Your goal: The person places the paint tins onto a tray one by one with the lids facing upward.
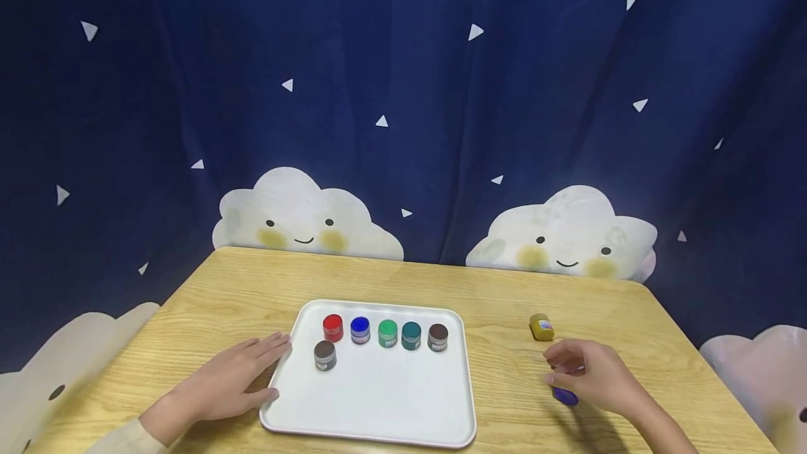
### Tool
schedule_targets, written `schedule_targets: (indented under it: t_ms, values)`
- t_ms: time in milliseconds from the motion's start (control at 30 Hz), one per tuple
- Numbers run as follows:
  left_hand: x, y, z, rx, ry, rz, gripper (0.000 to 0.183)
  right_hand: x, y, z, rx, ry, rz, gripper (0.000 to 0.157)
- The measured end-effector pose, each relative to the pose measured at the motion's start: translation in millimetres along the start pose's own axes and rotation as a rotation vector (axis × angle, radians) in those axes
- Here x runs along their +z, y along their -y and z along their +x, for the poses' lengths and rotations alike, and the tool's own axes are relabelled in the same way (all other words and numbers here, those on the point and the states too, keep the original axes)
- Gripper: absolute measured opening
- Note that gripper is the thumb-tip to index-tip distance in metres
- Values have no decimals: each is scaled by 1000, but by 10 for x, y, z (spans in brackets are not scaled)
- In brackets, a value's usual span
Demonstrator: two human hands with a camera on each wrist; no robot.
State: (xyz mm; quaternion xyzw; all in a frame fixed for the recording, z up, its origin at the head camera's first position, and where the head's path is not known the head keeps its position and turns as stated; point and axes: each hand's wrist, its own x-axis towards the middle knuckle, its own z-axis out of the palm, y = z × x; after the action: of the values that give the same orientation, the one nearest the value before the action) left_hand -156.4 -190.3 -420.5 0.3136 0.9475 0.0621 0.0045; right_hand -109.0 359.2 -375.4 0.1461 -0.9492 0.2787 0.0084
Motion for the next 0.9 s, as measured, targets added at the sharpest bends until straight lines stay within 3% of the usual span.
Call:
schedule_targets:
  t_ms: [233, 400, 667, 900]
  values:
    - [13, 5, -2, 0, 8, -8, 68, -96, -82, -86, 108, 23, -164, 24]
    - [5, 6, -1, 1, -2, -9, 68, -101, -108, -83, 160, 70, -216, 23]
    - [-10, 9, 5, 3, -8, -5, 67, -2, -90, -18, 103, 104, -162, 26]
    - [-7, 15, 7, -5, 10, -19, 68, 105, -30, 92, 15, 66, -129, 26]
